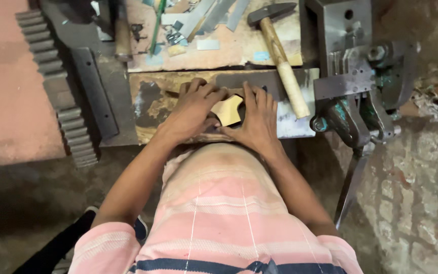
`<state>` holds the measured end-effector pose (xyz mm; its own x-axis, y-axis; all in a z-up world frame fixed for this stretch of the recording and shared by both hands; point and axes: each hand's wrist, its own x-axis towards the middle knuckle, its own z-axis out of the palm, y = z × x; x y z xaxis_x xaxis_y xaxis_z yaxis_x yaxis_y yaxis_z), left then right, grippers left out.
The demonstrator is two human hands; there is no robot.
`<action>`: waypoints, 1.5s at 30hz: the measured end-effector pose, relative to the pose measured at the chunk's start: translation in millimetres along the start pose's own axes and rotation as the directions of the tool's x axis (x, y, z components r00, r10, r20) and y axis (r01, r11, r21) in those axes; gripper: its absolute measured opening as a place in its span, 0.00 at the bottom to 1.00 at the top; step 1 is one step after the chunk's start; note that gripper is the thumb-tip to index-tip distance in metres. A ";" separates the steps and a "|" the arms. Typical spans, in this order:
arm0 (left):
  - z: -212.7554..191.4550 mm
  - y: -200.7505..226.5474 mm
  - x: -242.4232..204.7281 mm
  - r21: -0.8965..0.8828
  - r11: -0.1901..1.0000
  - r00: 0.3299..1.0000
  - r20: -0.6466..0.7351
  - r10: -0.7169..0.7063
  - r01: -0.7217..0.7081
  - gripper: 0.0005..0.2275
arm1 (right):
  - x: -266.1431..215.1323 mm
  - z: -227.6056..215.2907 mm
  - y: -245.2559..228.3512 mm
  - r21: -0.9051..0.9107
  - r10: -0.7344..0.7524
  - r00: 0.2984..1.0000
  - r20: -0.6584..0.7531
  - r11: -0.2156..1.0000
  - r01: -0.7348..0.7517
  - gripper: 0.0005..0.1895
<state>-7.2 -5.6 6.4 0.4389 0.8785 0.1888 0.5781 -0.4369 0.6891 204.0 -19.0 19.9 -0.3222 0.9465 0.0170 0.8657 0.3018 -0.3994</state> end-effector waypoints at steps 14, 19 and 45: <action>-0.8 -11.9 6.3 0.073 0.994 0.992 0.086 -0.088 0.082 0.19 | 3.0 8.0 5.4 0.125 -0.085 0.996 -0.024 0.988 0.087 0.50; -1.5 -12.6 9.6 0.060 0.992 0.987 0.112 -0.117 0.111 0.21 | 14.3 -5.3 9.4 0.177 -0.084 0.996 0.012 0.981 0.080 0.44; -14.0 46.3 -86.3 -0.906 0.422 0.424 -0.389 -0.818 -0.016 0.09 | 24.2 -22.7 -1.9 0.277 -0.371 0.858 -0.355 0.835 0.476 0.08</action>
<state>-28.0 -99.0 31.9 -0.5540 0.8052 -0.2113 -0.3863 -0.0238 0.9220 203.2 5.9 41.8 -0.4616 0.7403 0.4888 0.4632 0.6710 -0.5789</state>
